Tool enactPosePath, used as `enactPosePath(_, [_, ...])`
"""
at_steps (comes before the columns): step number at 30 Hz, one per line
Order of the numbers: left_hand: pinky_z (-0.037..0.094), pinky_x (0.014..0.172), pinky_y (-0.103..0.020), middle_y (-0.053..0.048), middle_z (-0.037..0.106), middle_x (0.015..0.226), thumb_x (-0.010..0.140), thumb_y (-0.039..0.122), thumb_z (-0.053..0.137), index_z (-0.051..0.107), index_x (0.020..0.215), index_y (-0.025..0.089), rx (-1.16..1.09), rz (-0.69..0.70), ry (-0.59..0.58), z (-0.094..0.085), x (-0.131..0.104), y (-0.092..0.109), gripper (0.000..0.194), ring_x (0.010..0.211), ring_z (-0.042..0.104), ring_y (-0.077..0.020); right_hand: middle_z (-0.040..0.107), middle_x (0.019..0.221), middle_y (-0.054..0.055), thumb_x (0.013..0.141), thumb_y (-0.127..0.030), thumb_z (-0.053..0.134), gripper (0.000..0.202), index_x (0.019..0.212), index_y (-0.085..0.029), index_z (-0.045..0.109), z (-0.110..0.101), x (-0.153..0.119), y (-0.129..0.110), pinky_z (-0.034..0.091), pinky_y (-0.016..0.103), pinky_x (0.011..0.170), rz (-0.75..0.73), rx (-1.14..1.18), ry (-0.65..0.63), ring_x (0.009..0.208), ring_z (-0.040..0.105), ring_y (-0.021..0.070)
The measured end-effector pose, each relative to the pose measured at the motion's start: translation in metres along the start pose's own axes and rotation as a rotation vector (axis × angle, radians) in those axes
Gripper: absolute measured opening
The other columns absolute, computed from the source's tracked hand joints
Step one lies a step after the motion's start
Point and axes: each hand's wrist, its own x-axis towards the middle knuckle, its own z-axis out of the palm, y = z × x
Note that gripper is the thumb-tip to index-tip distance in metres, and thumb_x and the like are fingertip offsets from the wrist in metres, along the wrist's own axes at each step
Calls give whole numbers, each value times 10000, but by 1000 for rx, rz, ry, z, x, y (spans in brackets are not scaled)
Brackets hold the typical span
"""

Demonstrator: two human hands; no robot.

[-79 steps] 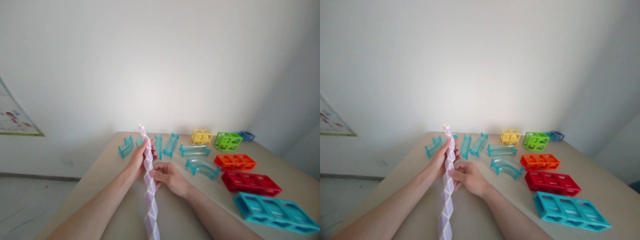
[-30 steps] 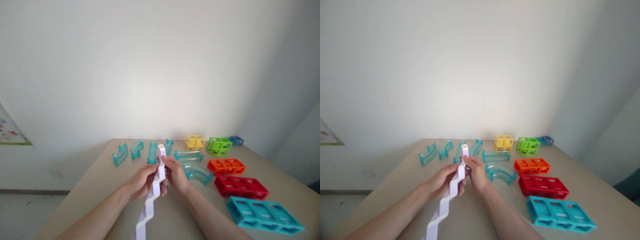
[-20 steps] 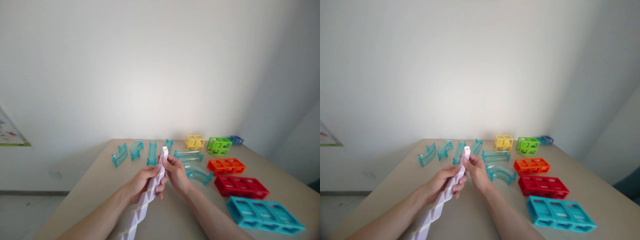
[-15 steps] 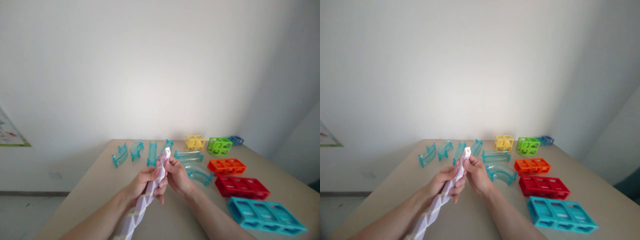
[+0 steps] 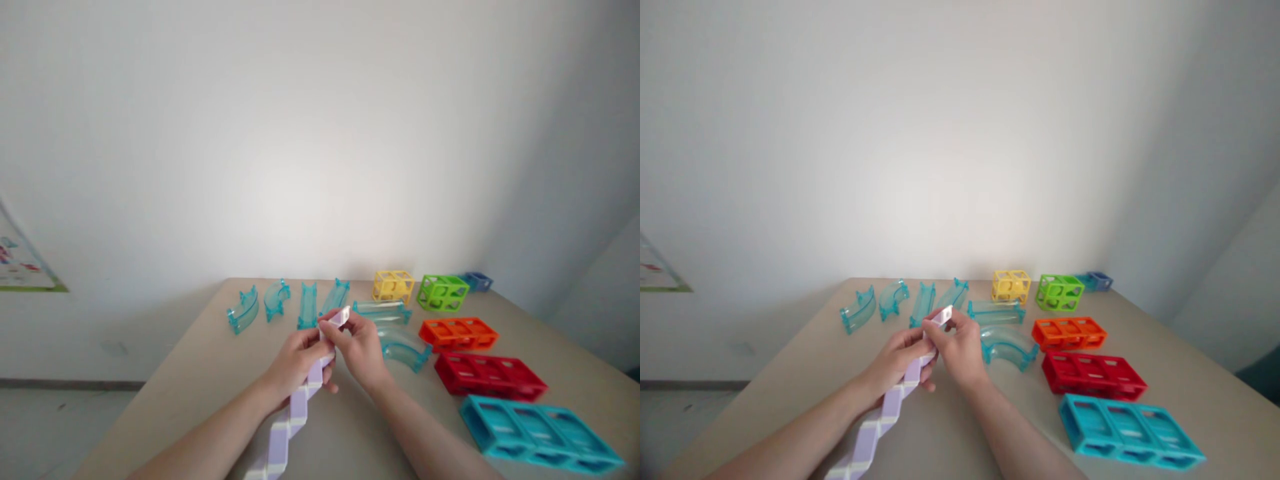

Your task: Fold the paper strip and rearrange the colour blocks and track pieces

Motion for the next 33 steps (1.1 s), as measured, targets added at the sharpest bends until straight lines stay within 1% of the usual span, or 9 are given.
enactPosePath(3, [573,486,-316,27,519,563,780,365,679,596,771,138,96,22,112,-1,3,-5,242,441,509,-93,690,739,31,762,-346,704,142,806,-215,738,1,-4,1,436,302,685,-111,-277,63,713,606,202])
enactPosePath(6, [576,483,-324,19,536,569,774,405,684,594,738,132,135,31,155,-4,5,-8,290,420,519,-95,694,796,53,779,-337,698,119,810,-230,742,0,-6,1,445,319,719,-237,-348,53,794,609,229])
enactPosePath(9, [559,443,-311,11,562,600,788,451,668,619,834,138,70,29,97,-3,5,-7,319,404,531,-104,699,842,58,804,-347,682,137,866,-235,730,-1,-7,-2,447,329,766,-298,-329,78,843,602,237])
enactPosePath(13, [548,404,-301,0,574,605,790,443,669,622,862,137,-59,-29,-23,-1,3,-4,317,409,534,-112,638,733,33,842,-409,634,201,842,-222,707,1,-10,-3,441,290,680,-208,-286,106,742,587,205])
enactPosePath(17, [559,423,-299,-23,580,648,808,411,651,604,787,124,-142,-113,-129,-6,2,-4,291,432,530,-99,630,743,25,831,-440,630,243,821,-203,682,0,-7,-4,430,267,636,-114,-95,21,699,564,179])
enactPosePath(21, [557,461,-274,-17,555,700,850,384,598,608,929,127,-282,-172,-326,-13,0,-3,269,453,482,-71,591,654,4,790,-563,614,384,747,-184,649,-3,0,-10,347,237,481,45,339,-182,479,419,108])
enactPosePath(25, [553,480,-268,-7,535,685,855,392,587,594,1005,126,-386,-154,-473,-14,-4,-4,305,465,476,-77,570,633,1,722,-681,595,491,787,-196,625,0,-2,-13,332,232,452,208,599,-220,429,330,90])
enactPosePath(27, [556,482,-277,-19,552,689,858,380,581,592,995,128,-370,-149,-440,-12,-6,-5,287,483,502,-93,553,617,-5,725,-676,595,491,798,-192,633,3,-3,-10,318,228,436,243,606,-201,420,300,85])
enactPosePath(33, [567,474,-305,-14,558,663,909,448,478,554,922,172,-230,-181,-129,0,-6,-5,286,489,512,-109,532,556,-39,705,-446,755,288,772,-176,683,3,1,0,348,222,475,121,367,-33,471,429,97])
